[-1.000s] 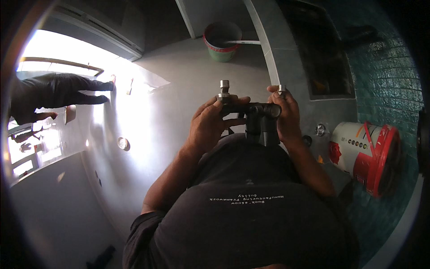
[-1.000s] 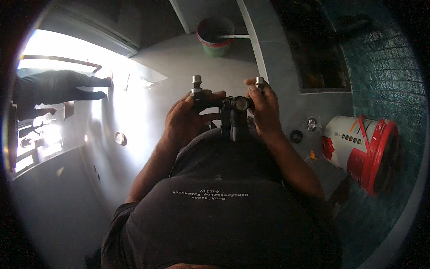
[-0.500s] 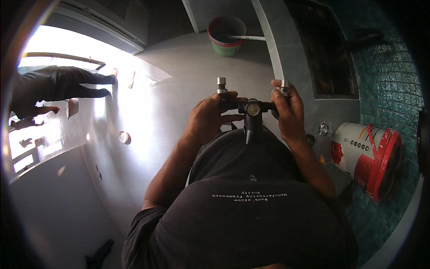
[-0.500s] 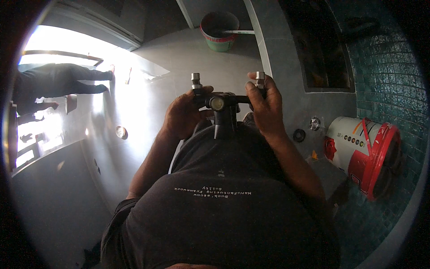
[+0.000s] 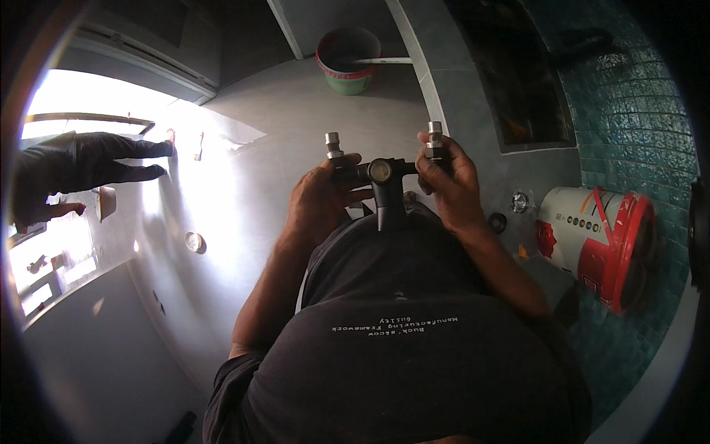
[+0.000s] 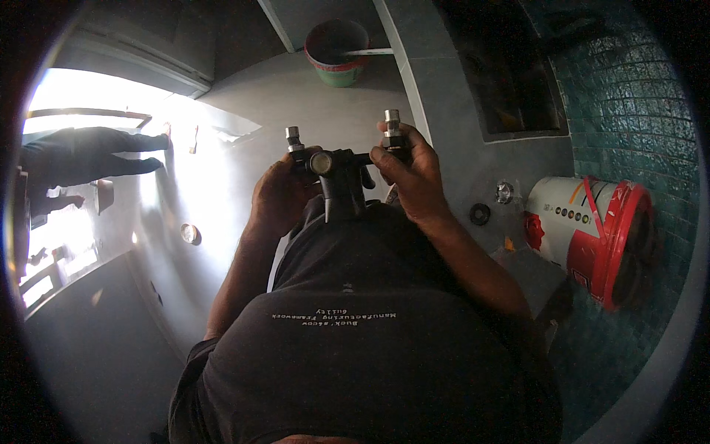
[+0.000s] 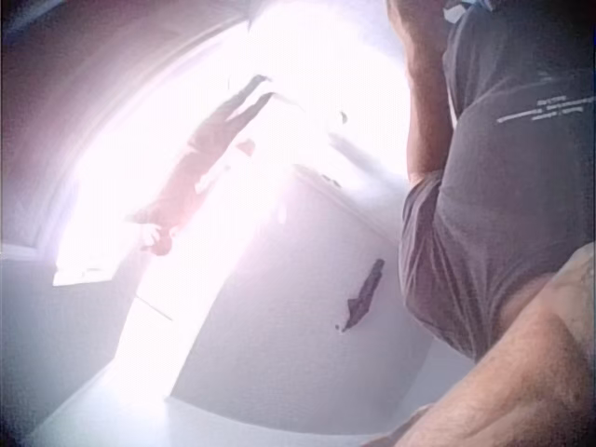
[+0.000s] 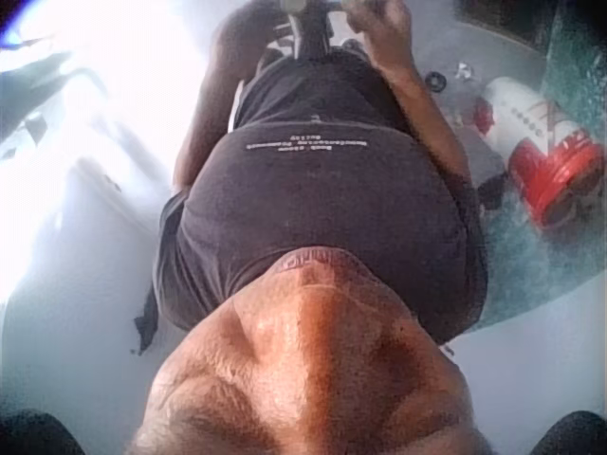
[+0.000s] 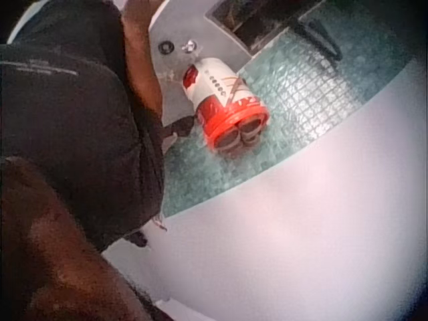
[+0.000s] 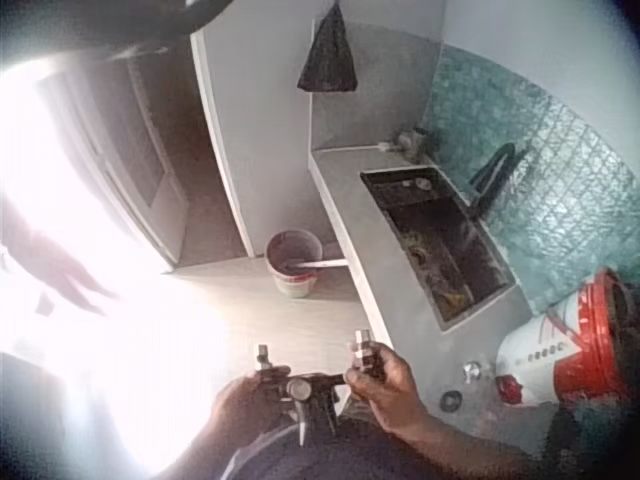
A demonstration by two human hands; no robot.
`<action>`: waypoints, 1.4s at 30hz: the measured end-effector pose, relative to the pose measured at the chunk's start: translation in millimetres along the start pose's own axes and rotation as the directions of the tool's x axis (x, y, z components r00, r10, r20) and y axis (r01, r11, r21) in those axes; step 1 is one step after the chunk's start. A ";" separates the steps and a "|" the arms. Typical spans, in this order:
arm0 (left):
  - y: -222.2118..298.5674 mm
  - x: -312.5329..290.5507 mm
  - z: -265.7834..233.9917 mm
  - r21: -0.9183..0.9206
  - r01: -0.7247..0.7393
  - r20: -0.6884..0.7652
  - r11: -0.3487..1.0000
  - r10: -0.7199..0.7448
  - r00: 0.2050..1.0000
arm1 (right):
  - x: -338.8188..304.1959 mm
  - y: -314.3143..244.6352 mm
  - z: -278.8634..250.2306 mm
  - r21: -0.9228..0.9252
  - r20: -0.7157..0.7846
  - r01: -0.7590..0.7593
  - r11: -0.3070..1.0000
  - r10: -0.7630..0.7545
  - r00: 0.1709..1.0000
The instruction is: The person assembles a plumbing fixture by hand, attaching small metal fittings to a black manifold. They repeatedly pick up fittings, align them with ports, and screw them on, occasionally adjusting the assembly. The task involves precise hand coordination to connect the components.
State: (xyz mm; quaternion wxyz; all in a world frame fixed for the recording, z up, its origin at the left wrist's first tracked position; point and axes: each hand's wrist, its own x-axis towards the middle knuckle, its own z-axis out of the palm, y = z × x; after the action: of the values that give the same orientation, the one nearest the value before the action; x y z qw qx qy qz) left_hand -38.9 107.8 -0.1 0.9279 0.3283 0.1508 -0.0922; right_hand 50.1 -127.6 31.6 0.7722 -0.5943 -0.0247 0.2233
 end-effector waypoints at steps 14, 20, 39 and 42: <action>8.7 -2.0 7.3 -0.032 0.056 -0.029 0.998 -0.057 0.998 | 0.4 -2.7 3.4 0.031 -0.045 -0.031 0.999 0.032 0.998; 0.8 0.4 9.7 0.059 -0.042 -0.053 0.997 0.045 0.998 | -1.0 -8.7 6.0 0.095 -0.048 -0.073 0.993 0.078 0.996; 11.1 7.1 13.5 0.266 -0.227 -0.302 0.937 0.305 0.903 | -7.7 -55.1 19.5 -0.715 0.124 -0.078 0.694 0.235 0.964; -14.3 7.6 -3.9 0.856 -0.348 0.010 0.382 0.661 0.750 | -22.2 -47.8 18.7 -0.539 0.129 -0.061 0.840 0.155 0.979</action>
State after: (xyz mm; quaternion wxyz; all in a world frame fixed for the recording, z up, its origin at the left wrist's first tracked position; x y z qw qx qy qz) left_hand -36.6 98.8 -13.9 0.6067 0.7576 0.1356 0.1986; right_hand 39.5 -128.2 86.4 0.5584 -0.7645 -0.1169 0.3001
